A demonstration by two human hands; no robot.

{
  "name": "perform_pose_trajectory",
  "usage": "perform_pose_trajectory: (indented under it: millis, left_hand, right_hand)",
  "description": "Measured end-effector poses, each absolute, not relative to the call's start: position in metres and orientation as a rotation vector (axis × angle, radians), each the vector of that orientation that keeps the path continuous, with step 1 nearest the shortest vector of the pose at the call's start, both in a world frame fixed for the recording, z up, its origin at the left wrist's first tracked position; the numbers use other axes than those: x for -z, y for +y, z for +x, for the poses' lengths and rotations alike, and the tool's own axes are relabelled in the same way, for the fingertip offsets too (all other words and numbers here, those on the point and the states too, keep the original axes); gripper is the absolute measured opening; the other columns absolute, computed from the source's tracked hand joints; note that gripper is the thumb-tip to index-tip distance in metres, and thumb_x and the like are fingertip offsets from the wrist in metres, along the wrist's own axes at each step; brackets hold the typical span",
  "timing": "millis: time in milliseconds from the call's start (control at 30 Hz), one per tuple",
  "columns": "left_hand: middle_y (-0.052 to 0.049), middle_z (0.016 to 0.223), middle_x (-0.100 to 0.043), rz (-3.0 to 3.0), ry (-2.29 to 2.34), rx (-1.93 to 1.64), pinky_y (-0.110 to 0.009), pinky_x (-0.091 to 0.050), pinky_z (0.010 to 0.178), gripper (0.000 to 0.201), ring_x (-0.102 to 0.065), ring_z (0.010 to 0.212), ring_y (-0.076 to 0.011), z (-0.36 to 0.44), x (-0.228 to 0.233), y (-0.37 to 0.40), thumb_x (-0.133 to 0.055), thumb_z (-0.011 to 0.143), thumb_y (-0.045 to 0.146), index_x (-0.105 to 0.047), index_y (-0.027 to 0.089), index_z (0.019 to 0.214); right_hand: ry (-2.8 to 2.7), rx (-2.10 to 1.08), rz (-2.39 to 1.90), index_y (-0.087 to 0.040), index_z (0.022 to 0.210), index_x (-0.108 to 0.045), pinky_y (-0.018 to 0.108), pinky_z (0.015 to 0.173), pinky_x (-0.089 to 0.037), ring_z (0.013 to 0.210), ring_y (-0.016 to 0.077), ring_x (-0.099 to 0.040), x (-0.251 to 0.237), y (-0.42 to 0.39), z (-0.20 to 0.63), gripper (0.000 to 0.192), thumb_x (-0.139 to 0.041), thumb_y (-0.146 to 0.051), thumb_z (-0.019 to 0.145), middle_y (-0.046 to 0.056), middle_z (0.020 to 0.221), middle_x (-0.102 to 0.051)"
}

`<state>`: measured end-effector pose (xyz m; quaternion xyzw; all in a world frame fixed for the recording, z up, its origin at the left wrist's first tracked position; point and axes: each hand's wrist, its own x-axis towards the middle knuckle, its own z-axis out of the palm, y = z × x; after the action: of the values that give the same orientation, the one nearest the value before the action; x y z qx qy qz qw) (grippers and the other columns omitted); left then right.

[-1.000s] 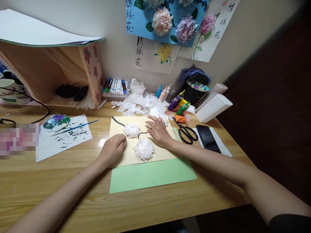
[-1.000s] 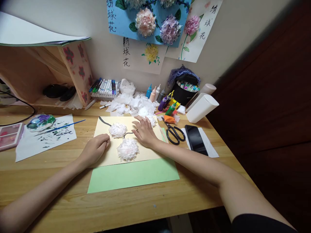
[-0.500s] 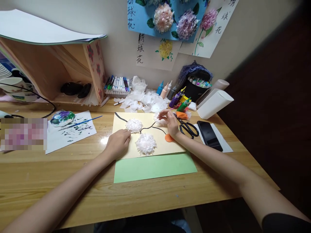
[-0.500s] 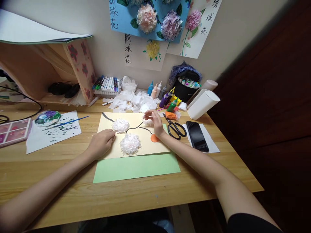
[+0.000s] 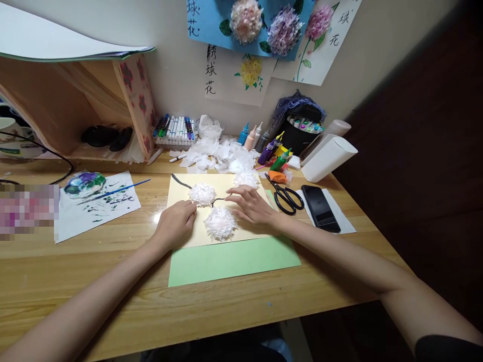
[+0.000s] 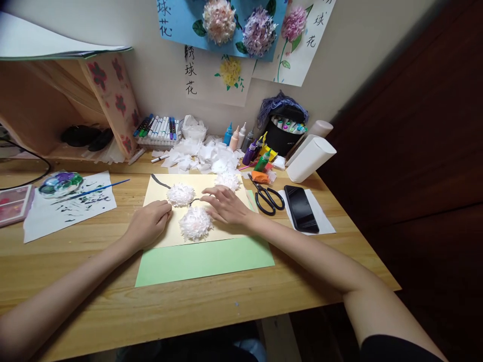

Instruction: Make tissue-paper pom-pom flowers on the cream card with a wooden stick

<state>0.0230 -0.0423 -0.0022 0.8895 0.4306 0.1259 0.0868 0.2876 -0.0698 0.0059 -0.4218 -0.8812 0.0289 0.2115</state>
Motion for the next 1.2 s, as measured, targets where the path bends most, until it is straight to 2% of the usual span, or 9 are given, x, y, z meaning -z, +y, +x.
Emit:
perform_pose_trajectory:
  millis: [133,467,567,700,800,900,1000,1100,1200]
  left_hand:
    - [-0.004,0.075,-0.059,2.653,1.283,-0.375,-0.031,-0.030,0.059,0.025,-0.052,0.074,-0.0201,0.023,0.003,-0.042,-0.034,0.089,0.019,-0.044,0.020,0.066]
    - [-0.004,0.075,-0.059,2.627,1.292,-0.340,-0.031,-0.029,0.058,0.025,-0.051,0.074,-0.0196,0.023,0.001,-0.043,-0.034,0.089,0.018,-0.044,0.020,0.065]
    - [-0.005,0.076,-0.059,2.656,1.332,-0.308,-0.031,-0.029,0.058,0.026,-0.052,0.075,-0.0198,0.026,0.000,-0.044,-0.034,0.090,0.019,-0.045,0.020,0.067]
    - [-0.006,0.075,-0.058,2.717,1.381,-0.281,-0.032,-0.027,0.057,0.026,-0.051,0.075,-0.0211,0.029,0.002,-0.045,-0.033,0.090,0.019,-0.046,0.020,0.068]
    - [-0.006,0.075,-0.057,2.718,1.372,-0.296,-0.032,-0.026,0.057,0.025,-0.051,0.075,-0.0218,0.029,0.003,-0.044,-0.033,0.090,0.020,-0.045,0.020,0.067]
    - [-0.006,0.073,-0.056,2.706,1.369,-0.311,-0.032,-0.025,0.057,0.025,-0.050,0.073,-0.0217,0.027,0.004,-0.043,-0.033,0.089,0.021,-0.043,0.021,0.066]
    - [-0.005,0.072,-0.055,2.680,1.364,-0.319,-0.031,-0.025,0.058,0.027,-0.048,0.071,-0.0205,0.026,0.003,-0.043,-0.032,0.090,0.023,-0.041,0.021,0.065]
    - [-0.004,0.069,-0.053,2.646,1.359,-0.317,-0.031,-0.026,0.058,0.028,-0.047,0.068,-0.0194,0.027,0.002,-0.042,-0.032,0.090,0.025,-0.039,0.021,0.063]
    - [-0.004,0.068,-0.051,2.633,1.363,-0.318,-0.031,-0.027,0.058,0.029,-0.046,0.066,-0.0188,0.028,0.002,-0.042,-0.032,0.090,0.025,-0.039,0.021,0.063]
  right_hand:
    - [-2.267,-0.008,-1.367,-0.025,0.121,-0.042,0.049,0.104,-0.030,0.122,0.0276,-0.037,-0.004,-0.058,0.282,0.033,-0.033,-0.041,0.094,0.011,0.132,-0.043]
    - [-2.297,-0.040,-1.456,-0.024,0.119,-0.041,0.054,0.114,-0.011,0.132,0.0263,-0.029,0.015,-0.049,0.274,0.034,-0.035,-0.045,0.093,0.012,0.133,-0.039]
    - [-2.358,-0.040,-1.307,-0.025,0.114,-0.048,0.053,0.112,-0.017,0.126,0.0269,-0.035,0.012,-0.049,0.277,0.035,-0.033,-0.047,0.092,0.010,0.128,-0.046]
    - [-2.260,-0.134,-1.148,-0.026,0.088,-0.058,0.049,0.095,-0.039,0.098,0.0248,-0.052,-0.002,-0.047,0.291,0.049,-0.014,-0.048,0.094,0.007,0.096,-0.061]
    - [-2.016,-0.113,-1.176,-0.024,0.081,-0.059,0.046,0.083,-0.045,0.085,0.0228,-0.056,-0.019,-0.051,0.310,0.053,-0.011,-0.042,0.096,0.007,0.082,-0.061]
    - [-2.129,0.029,-1.190,-0.024,0.093,-0.063,0.047,0.080,-0.048,0.088,0.0244,-0.060,-0.026,-0.067,0.333,0.042,-0.024,-0.040,0.096,0.008,0.088,-0.066]
    - [-2.411,-0.017,-1.135,-0.022,0.115,-0.060,0.045,0.082,-0.053,0.099,0.0234,-0.063,-0.016,-0.095,0.347,0.034,-0.035,-0.030,0.094,0.008,0.106,-0.069]
    - [-2.541,-0.074,-1.087,-0.020,0.129,-0.050,0.045,0.093,-0.052,0.116,0.0225,-0.057,-0.001,-0.119,0.350,0.039,-0.040,-0.024,0.092,0.008,0.124,-0.063]
    - [-2.480,-0.187,-1.183,-0.019,0.136,-0.044,0.045,0.100,-0.049,0.123,0.0218,-0.053,0.007,-0.129,0.349,0.044,-0.042,-0.022,0.092,0.009,0.130,-0.059]
